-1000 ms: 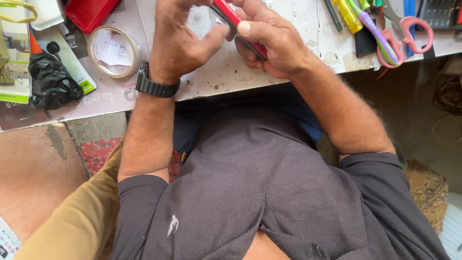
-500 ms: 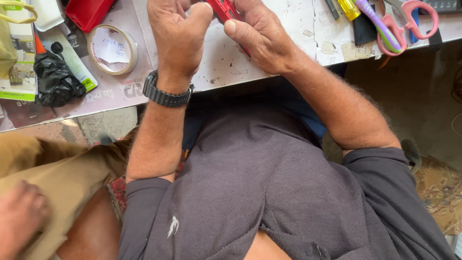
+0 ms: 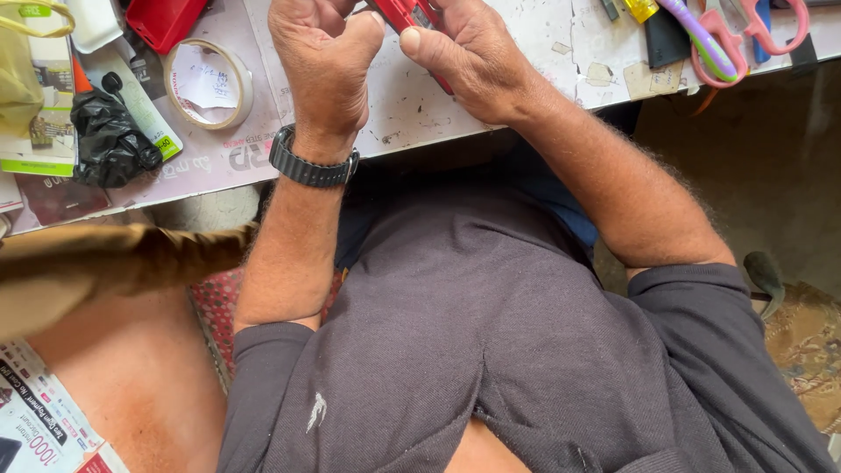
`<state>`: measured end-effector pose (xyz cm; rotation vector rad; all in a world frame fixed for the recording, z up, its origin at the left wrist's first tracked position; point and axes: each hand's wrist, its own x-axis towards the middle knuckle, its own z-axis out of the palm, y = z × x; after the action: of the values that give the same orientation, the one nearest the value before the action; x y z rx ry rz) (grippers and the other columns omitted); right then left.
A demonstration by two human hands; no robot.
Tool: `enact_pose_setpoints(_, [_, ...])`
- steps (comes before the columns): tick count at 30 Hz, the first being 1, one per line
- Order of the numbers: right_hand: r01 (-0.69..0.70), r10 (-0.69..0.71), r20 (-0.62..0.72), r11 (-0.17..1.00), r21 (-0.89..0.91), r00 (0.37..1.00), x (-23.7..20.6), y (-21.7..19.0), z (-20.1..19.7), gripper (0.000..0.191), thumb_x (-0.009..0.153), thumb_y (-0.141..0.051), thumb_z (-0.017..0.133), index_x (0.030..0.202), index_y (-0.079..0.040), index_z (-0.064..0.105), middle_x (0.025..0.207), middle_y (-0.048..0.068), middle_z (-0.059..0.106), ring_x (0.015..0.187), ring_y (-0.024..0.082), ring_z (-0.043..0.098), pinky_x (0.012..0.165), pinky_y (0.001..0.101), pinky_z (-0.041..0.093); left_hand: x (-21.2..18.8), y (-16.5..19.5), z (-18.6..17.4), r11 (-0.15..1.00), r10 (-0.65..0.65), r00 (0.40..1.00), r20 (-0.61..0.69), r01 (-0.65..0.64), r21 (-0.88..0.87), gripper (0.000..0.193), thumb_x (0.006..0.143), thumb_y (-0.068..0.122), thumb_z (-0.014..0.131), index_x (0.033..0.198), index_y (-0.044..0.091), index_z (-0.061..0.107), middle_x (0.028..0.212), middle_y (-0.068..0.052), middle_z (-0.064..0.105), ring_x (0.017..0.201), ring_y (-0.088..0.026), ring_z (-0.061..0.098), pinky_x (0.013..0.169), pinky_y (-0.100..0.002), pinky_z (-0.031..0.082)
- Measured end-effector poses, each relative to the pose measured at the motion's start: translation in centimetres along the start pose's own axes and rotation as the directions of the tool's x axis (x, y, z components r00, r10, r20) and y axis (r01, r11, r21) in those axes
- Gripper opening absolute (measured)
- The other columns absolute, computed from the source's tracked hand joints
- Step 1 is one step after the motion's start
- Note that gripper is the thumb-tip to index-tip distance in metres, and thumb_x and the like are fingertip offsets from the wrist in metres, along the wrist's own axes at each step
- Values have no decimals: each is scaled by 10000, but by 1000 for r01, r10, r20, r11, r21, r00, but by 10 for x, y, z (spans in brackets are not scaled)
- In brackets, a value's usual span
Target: The person disassembles a red feature phone by removing the back cover and battery, then uses a green screwdriver to unscrew the casing. They separate the front keypad from the back housing, inspect the internal components, and reassemble the phone by screwing it back together and replacing the battery and cover.
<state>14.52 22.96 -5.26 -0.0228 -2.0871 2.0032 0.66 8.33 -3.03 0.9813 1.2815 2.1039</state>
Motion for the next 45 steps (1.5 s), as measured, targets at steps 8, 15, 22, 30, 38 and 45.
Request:
enact_pose_setpoints(8, [-3, 1, -22, 997, -79, 1000, -1, 3, 0, 593, 1172, -495, 565, 1524, -23, 490, 858, 45, 596, 710, 51, 630, 632, 239, 574, -3, -3, -4, 995, -54, 998, 23, 56, -86, 422, 923, -234, 541, 1259, 13, 606, 1151, -104, 704, 1168, -250, 701, 964, -356, 624])
enact_pose_setpoints(15, [-4, 2, -26, 997, -74, 1000, 0, 0, 1, 595, 1159, -519, 573, 1470, -18, 497, 881, 45, 604, 739, 73, 637, 604, 241, 575, -4, -4, -5, 990, -50, 998, 24, 53, -133, 465, 948, -247, 543, 1305, 41, 620, 1189, -83, 703, 1189, -237, 692, 1024, -377, 608])
enact_pose_setpoints(22, [-30, 27, -39, 995, -91, 999, -1, -3, 2, 605, 1120, -560, 584, 1416, -32, 552, 795, 16, 570, 682, 70, 632, 559, 225, 548, -5, -4, -5, 986, -66, 998, 8, 67, -154, 415, 952, -243, 542, 1242, 34, 646, 1134, -69, 716, 1129, -211, 697, 956, -338, 567])
enact_pose_setpoints(30, [19, -19, -49, 1000, -10, 999, -1, 7, -1, 351, 1178, -365, 498, 1146, -35, 614, 732, 5, 535, 650, 73, 554, 608, 240, 483, -7, -10, 8, 992, -47, 997, -64, 39, -121, 338, 951, -225, 541, 1146, 32, 643, 971, -43, 680, 888, -151, 658, 802, -300, 531])
enact_pose_setpoints(38, [-70, 80, -103, 992, 103, 991, -10, 23, 0, 359, 1195, -253, 396, 1054, -48, 656, 799, -6, 568, 739, 68, 576, 653, 259, 502, -12, -26, 15, 999, 21, 996, -82, -25, -44, 236, 990, -198, 544, 945, 26, 602, 793, 29, 559, 677, -72, 484, 641, -262, 396])
enact_pose_setpoints(45, [-44, 67, -129, 984, 173, 989, -4, 5, 7, 298, 1150, -186, 444, 1301, 18, 600, 1164, 97, 619, 1080, 131, 577, 966, 286, 475, -19, -20, 20, 1000, 18, 993, -113, -17, 5, 276, 953, -173, 561, 1126, 38, 601, 951, -6, 627, 855, -95, 578, 779, -262, 469])
